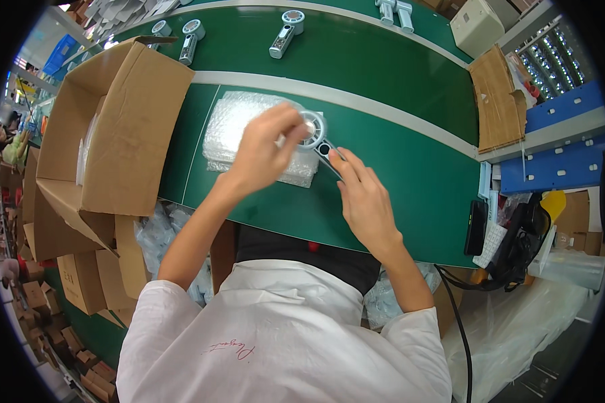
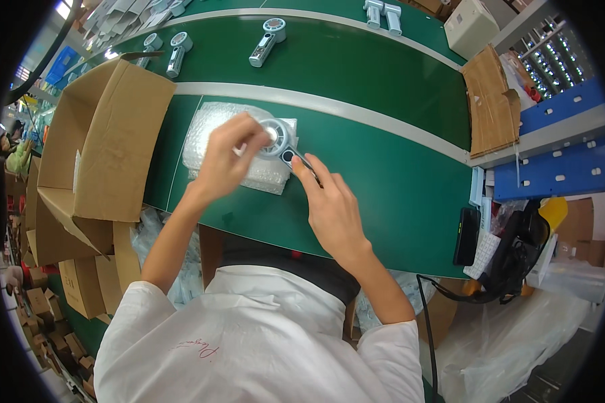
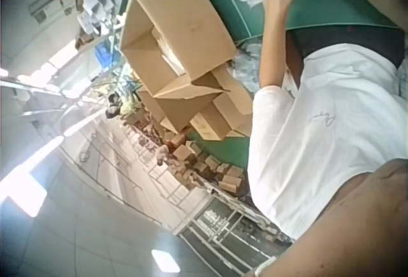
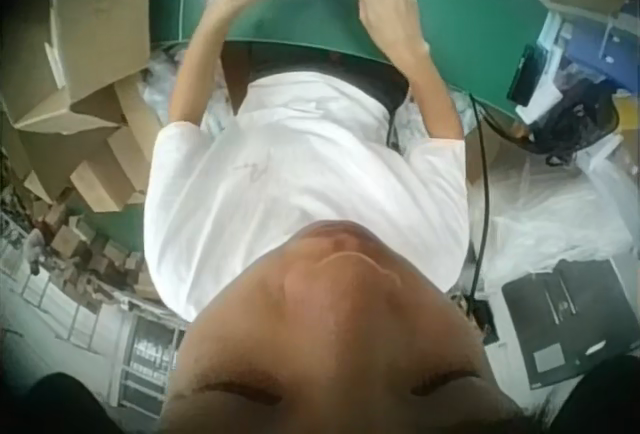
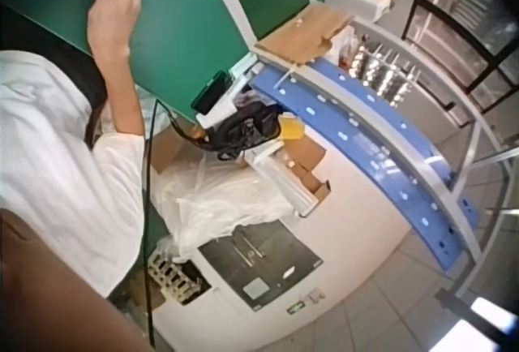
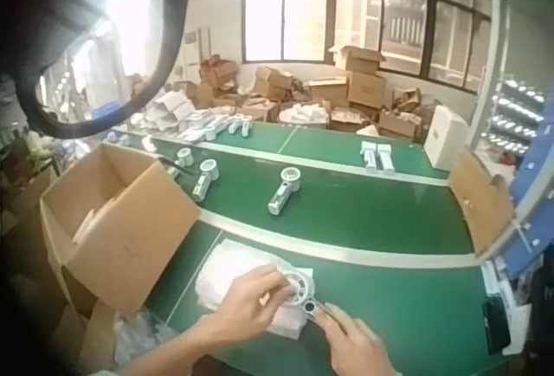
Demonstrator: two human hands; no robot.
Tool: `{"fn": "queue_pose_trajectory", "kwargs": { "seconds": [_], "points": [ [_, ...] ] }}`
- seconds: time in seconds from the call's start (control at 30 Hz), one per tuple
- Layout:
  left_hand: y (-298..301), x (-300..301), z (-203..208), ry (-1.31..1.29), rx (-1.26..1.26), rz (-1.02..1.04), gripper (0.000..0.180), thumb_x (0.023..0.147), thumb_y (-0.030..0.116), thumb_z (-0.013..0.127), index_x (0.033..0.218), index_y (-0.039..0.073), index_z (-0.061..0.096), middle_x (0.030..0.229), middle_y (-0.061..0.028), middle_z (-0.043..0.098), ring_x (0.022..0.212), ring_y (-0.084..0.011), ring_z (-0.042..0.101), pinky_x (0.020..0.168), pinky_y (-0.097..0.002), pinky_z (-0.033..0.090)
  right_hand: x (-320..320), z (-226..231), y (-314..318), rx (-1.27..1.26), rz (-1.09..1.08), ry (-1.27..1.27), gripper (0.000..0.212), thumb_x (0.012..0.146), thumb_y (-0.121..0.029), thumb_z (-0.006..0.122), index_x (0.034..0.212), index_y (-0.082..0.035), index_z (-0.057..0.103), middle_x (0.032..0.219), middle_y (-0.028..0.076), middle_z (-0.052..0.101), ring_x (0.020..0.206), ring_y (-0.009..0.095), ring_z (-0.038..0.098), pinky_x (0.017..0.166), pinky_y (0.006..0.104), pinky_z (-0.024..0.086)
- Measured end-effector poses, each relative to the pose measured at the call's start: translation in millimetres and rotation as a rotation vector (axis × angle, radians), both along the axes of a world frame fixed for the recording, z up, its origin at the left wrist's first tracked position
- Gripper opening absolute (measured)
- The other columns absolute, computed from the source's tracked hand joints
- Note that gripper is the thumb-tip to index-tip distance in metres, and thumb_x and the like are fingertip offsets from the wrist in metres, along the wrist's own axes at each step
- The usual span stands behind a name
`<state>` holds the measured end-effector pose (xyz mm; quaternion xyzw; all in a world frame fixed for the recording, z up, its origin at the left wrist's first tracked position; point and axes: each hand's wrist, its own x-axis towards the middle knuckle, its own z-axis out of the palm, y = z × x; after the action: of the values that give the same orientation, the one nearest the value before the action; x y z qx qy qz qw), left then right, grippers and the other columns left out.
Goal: Packaging hand-held electric fans into protective plastic bags and organizing them on an assembly line.
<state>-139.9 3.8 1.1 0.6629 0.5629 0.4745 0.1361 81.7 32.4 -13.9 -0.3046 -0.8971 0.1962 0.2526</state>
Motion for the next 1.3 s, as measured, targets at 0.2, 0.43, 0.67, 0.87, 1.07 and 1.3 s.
{"fn": "queue_pose_trajectory", "kwargs": {
  "seconds": [0.2, 0.43, 0.67, 0.87, 1.07, 1.3],
  "points": [
    [19.6, 53.4, 20.7, 0.364, 0.267, -0.034, 0.011, 0.08, 0.001, 0.065, 0.084, 0.005, 0.055, 0.079, -0.0059, 0.05, 0.068, -0.0212, 0.048, 0.061, -0.0316, 0.04, 26.1, 30.9, 1.5, -0.196, -0.081, 0.148, 0.043, 0.092, -0.005, 0.059, 0.134, -0.007, 0.051, 0.121, 0.013, 0.064, 0.071, 0.023, 0.061, 0.066, 0.0338, 0.054],
    [44.4, 122.6, 9.2, 0.079, 0.212, -0.252, 0.01, 0.083, 0.005, 0.063, 0.084, 0.005, 0.053, 0.081, -0.0063, 0.049, 0.072, -0.025, 0.051, 0.063, -0.0362, 0.044, 93.2, -13.0, 16.6, -1.377, -0.162, 1.408, 0.05, 0.102, -0.025, 0.051, 0.144, -0.001, 0.035, 0.131, 0.018, 0.059, 0.083, 0.025, 0.069, 0.056, 0.0264, 0.049],
    [111.9, 154.4, 64.9, -0.13, 0.275, -0.376, 0.006, 0.084, 0.003, 0.063, 0.081, 0.0, 0.059, 0.078, -0.0092, 0.055, 0.064, -0.0254, 0.05, 0.06, -0.0358, 0.042, 111.2, 33.9, -11.1, -0.894, -0.177, 0.974, 0.063, 0.106, -0.037, 0.041, 0.152, 0.003, 0.023, 0.154, 0.022, 0.036, 0.089, 0.023, 0.071, 0.051, 0.0197, 0.046],
    [126.5, 180.3, 72.2, -0.281, 0.336, -0.471, 0.009, 0.082, 0.004, 0.064, 0.077, -0.002, 0.059, 0.076, -0.0105, 0.058, 0.063, -0.026, 0.05, 0.059, -0.0376, 0.043, 171.5, 11.0, 9.7, -0.932, 0.267, 1.211, 0.062, 0.104, -0.042, 0.044, 0.151, -0.005, 0.03, 0.138, 0.019, 0.053, 0.088, 0.028, 0.069, 0.046, 0.0255, 0.047],
    [88.4, 210.4, 49.5, -0.167, 0.298, -0.697, 0.009, 0.082, 0.007, 0.064, 0.078, 0.0, 0.06, 0.08, -0.0107, 0.058, 0.065, -0.0272, 0.052, 0.063, -0.038, 0.045, 123.8, 5.1, -2.1, -1.379, -0.316, 1.584, 0.054, 0.1, -0.035, 0.05, 0.149, -0.016, 0.036, 0.12, 0.016, 0.064, 0.07, 0.024, 0.062, 0.038, 0.0281, 0.042],
    [126.3, 139.0, 32.8, 0.164, -0.033, -0.613, 0.013, 0.081, 0.007, 0.067, 0.093, 0.002, 0.064, 0.089, -0.0082, 0.062, 0.073, -0.0256, 0.057, 0.069, -0.0353, 0.049, 159.6, -40.8, 18.2, -1.363, -0.06, 1.321, 0.052, 0.095, -0.02, 0.06, 0.145, -0.015, 0.047, 0.12, 0.017, 0.063, 0.082, 0.032, 0.063, 0.052, 0.0377, 0.052]
  ]
}}
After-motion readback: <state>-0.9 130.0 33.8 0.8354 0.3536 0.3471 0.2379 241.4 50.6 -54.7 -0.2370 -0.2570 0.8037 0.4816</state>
